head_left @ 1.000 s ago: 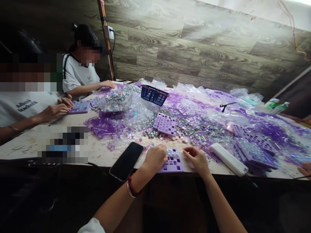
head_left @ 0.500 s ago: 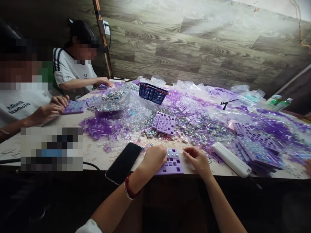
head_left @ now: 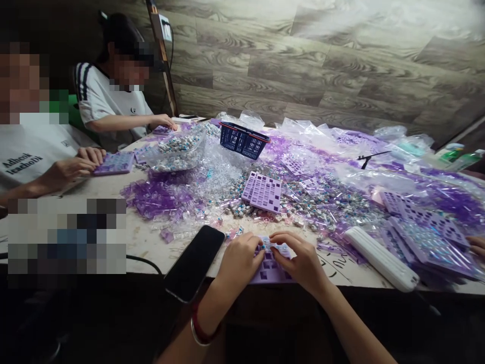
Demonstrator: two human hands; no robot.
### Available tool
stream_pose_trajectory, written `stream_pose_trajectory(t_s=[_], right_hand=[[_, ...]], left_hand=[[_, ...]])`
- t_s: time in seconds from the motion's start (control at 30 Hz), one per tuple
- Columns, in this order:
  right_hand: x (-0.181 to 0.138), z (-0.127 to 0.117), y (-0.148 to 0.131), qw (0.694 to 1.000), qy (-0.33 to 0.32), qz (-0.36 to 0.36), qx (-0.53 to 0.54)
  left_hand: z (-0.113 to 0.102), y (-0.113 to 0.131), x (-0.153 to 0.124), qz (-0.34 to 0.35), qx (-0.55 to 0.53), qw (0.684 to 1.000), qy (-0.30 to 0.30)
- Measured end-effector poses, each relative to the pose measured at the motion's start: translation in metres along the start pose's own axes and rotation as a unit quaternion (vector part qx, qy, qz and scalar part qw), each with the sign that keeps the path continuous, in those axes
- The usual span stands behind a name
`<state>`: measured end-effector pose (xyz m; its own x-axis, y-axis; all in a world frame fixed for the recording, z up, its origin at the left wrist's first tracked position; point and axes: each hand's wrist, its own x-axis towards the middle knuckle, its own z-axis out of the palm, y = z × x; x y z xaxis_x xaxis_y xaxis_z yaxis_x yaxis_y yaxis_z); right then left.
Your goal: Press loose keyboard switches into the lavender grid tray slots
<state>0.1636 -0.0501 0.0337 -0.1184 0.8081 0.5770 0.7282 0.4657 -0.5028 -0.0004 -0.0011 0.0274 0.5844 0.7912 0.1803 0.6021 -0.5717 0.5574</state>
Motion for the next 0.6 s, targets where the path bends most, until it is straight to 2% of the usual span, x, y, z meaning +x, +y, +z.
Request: stream_pose_trajectory(t_s=[0.13, 0.27, 0.47, 0.6], right_hand=[[-0.005, 0.0065, 0.0048, 1.0, -0.008, 0.01, -0.004], [-0.0051, 0.0066, 0.0048, 1.0, -0.009, 0.015, 0.002], [-0.0046, 0.0078, 0.0094, 0.998, 0.038, 0.053, 0.014], [-0.0065, 0.0113, 0.011, 0.998, 0.04, 0.033, 0.019]], left_hand=[[0.0005, -0.001, -0.0003, 0.01, 0.037, 0.999, -0.008], [0.0014, -0.0043, 0.0001, 0.03, 0.016, 0.999, 0.001], [-0.0001, 0.0, 0.0021, 0.049, 0.043, 0.998, 0.001], [0.0009, 0.0053, 0.0068, 0.061, 0.084, 0.994, -0.015]])
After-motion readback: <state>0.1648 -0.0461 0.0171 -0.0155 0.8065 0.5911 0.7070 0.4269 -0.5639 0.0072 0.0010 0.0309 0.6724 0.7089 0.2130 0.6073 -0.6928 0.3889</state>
